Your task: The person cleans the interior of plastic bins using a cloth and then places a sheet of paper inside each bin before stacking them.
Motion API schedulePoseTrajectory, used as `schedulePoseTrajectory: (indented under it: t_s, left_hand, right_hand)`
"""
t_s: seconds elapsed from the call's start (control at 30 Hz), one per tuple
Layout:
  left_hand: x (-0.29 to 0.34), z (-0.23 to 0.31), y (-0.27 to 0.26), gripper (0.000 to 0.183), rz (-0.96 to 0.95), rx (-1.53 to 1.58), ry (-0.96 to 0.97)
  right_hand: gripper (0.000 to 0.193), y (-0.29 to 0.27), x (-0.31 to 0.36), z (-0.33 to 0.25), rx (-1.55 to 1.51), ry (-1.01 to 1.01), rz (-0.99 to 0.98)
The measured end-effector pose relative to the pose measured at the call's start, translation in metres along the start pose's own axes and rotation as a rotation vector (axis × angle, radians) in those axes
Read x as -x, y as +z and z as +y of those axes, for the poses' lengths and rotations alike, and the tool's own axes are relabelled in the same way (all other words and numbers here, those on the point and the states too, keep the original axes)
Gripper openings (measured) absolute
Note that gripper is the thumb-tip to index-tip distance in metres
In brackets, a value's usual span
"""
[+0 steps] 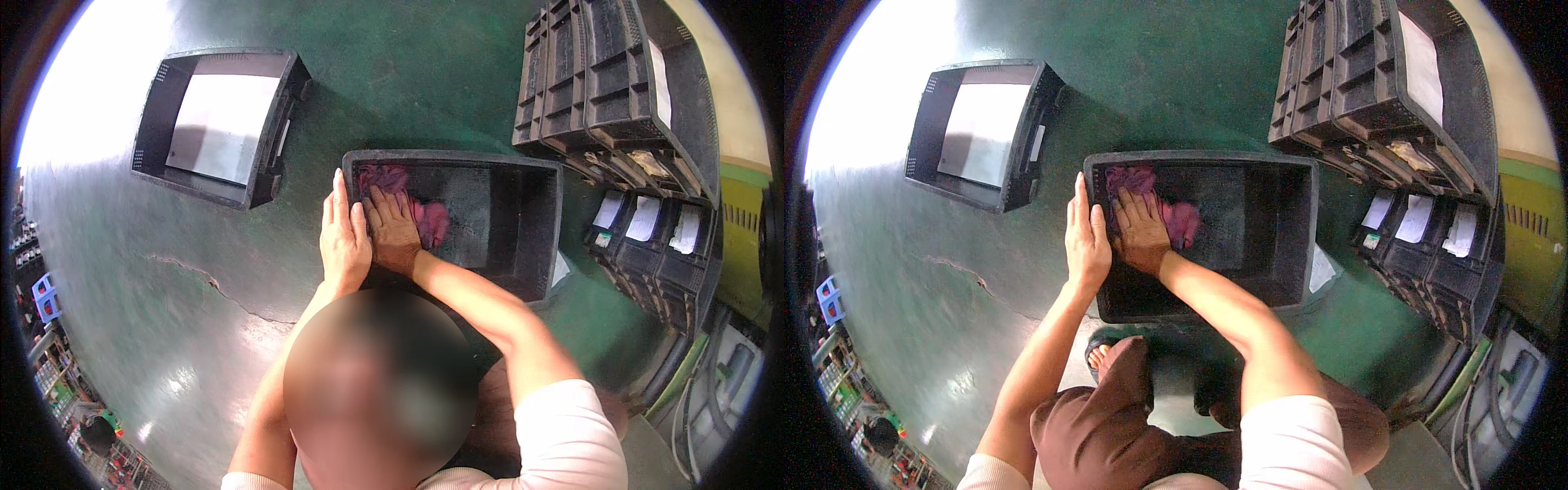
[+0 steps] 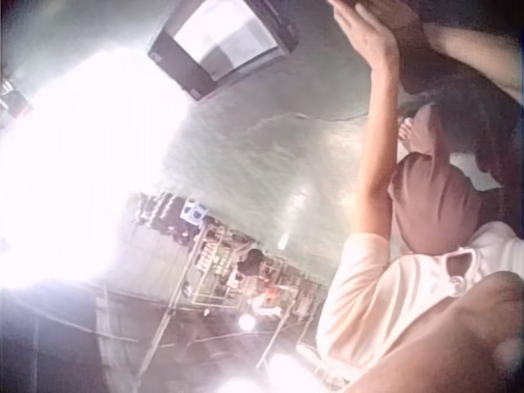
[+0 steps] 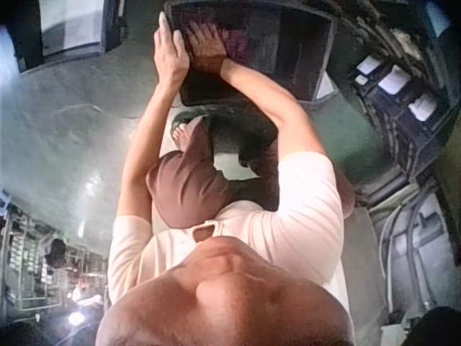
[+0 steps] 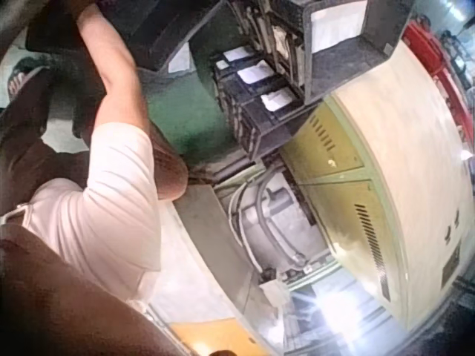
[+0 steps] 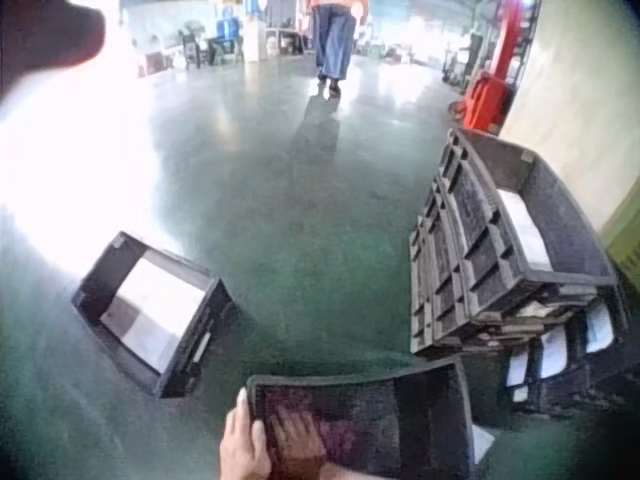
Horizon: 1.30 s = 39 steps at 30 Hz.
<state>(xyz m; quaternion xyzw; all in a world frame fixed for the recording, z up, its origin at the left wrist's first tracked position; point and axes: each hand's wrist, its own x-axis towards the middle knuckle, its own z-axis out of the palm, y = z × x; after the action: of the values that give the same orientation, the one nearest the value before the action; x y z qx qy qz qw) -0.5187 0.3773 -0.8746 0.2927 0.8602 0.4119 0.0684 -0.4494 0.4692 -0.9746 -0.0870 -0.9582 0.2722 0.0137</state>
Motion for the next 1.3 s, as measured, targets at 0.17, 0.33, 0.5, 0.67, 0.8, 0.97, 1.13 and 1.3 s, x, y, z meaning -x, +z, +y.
schedulePoseTrajectory:
  t_s: [0.17,0.33,0.5,0.67,0.8,0.97,1.13,1.3]
  left_hand:
    - [0.005,-0.003,-0.005,0.045,0.004,0.003,-0.016]
    - [0.014,-0.007,-0.007,0.044,0.062,0.019,-0.030]
    - [0.022,-0.006,-0.003,0.044,0.071,0.052,-0.068]
    - [0.030,-0.009,0.003,0.044,0.082,-0.006,-0.015]
    - [0.043,-0.019,-0.020,0.044,0.058,0.019,-0.081]
    - [0.046,-0.023,-0.031,0.047,0.041,0.236,-0.105]
    - [0.064,-0.061,-0.048,0.034,-0.066,1.090,-0.507]
    - [0.064,-0.064,-0.040,0.026,-0.033,1.202,-0.618]
  right_hand:
    - [0.049,-0.050,0.022,0.060,0.066,-0.043,-0.140]
    - [0.035,-0.098,0.094,0.089,0.277,0.220,-0.023]
    - [0.026,-0.054,0.100,0.038,-0.111,-0.330,-0.395]
    - [0.036,0.003,0.055,0.006,-0.136,-0.576,-0.137]
    - [0.043,-0.024,0.077,-0.004,0.071,-0.461,-0.386]
    - [0.038,-0.106,0.130,0.038,0.196,-0.069,-0.186]
    - [0.039,-0.120,0.118,-0.102,-0.121,0.015,0.132]
    - [0.037,-0.047,0.100,-0.180,-0.019,-0.164,0.141]
